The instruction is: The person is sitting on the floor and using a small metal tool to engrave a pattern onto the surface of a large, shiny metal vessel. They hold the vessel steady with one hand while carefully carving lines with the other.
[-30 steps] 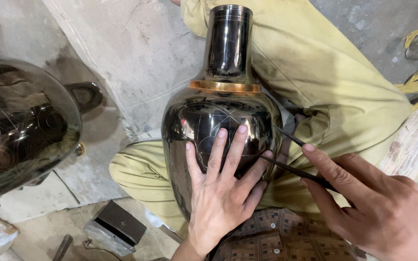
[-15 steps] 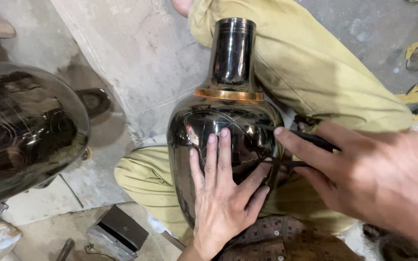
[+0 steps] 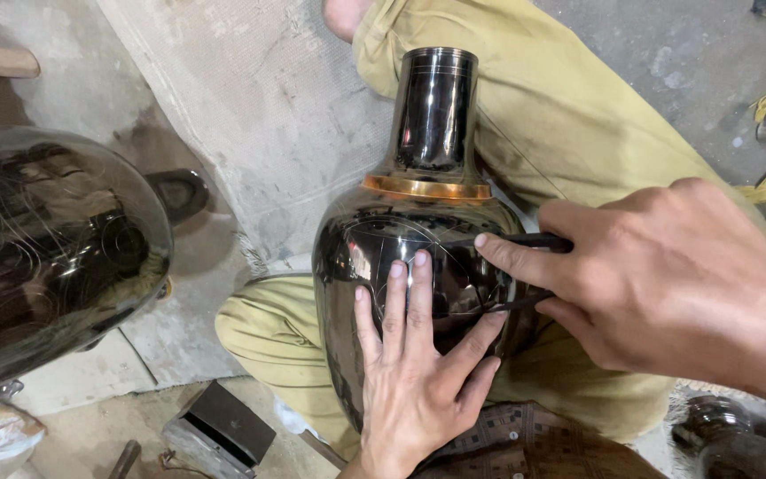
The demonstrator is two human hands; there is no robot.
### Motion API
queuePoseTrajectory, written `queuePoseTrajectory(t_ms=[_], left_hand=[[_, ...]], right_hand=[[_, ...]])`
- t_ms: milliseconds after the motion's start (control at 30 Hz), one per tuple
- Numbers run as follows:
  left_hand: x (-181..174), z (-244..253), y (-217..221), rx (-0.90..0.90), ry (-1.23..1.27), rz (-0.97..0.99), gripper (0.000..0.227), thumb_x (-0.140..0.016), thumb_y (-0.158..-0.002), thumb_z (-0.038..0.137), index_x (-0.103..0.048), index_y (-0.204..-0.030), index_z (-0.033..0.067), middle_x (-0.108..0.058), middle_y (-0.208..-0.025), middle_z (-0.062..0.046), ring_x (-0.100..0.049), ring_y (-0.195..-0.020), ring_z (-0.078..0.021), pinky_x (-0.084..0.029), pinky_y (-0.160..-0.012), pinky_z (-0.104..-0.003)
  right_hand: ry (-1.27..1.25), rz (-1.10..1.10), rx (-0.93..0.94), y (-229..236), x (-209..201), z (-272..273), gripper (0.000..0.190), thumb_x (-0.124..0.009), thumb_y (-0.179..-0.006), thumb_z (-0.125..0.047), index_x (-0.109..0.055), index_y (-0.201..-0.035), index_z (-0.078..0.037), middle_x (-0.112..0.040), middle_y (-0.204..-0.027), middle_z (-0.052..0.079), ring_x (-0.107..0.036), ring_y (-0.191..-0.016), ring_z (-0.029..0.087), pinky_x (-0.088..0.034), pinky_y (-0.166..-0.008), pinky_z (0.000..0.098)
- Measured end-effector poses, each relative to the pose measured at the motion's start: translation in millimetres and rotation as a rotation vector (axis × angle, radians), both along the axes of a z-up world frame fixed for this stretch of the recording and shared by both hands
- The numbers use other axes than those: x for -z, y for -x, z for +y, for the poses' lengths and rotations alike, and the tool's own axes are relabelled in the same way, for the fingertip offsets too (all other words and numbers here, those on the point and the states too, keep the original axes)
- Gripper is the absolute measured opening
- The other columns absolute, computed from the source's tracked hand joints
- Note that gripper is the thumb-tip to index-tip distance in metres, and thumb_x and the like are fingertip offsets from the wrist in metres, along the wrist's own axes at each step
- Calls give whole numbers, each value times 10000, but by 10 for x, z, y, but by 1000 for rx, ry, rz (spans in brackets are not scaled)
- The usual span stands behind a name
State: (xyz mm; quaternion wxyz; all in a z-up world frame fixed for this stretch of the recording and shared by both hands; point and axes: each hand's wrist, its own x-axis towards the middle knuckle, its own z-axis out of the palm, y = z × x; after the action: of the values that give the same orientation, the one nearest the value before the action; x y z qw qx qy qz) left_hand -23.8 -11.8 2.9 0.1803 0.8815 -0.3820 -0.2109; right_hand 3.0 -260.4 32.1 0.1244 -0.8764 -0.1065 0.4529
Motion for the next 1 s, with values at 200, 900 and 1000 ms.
queuePoseTrajectory(t_ms=[200,900,1000], left_hand=[[14,5,6,7,-17,-18,495,-736,-876,402,-663,-1362,348,-246,-1626,-326,-267,-1510,-507,-204,-1156,-730],[6,33,-13,-38,68,-51,331,-775,-863,351,-755,-1174,239,-415,-1588,-206,-330,-1515,-424,-153,-1215,-689],[13,32,-2,-53,66,-56,355,-780,-858,360,-756,-1189,237,-427,-1579,-201,-342,-1507,-424,-144,-1216,-684]], right_hand=[[18,56,-7,-80,-41,23,655,-658,-870,-434,-487,-1501,-463,-614,-978,-49,-639,-522,150,-542,-484,371],[25,162,272,266,82,-6,693,-626,-871,-557,-487,-1522,-365,-652,-671,-6,-575,-399,111,-531,-455,332],[77,245,228,298,83,3,707,-561,-937,-614,-404,-1573,-348,-670,-624,-9,-535,-406,85,-513,-475,308]])
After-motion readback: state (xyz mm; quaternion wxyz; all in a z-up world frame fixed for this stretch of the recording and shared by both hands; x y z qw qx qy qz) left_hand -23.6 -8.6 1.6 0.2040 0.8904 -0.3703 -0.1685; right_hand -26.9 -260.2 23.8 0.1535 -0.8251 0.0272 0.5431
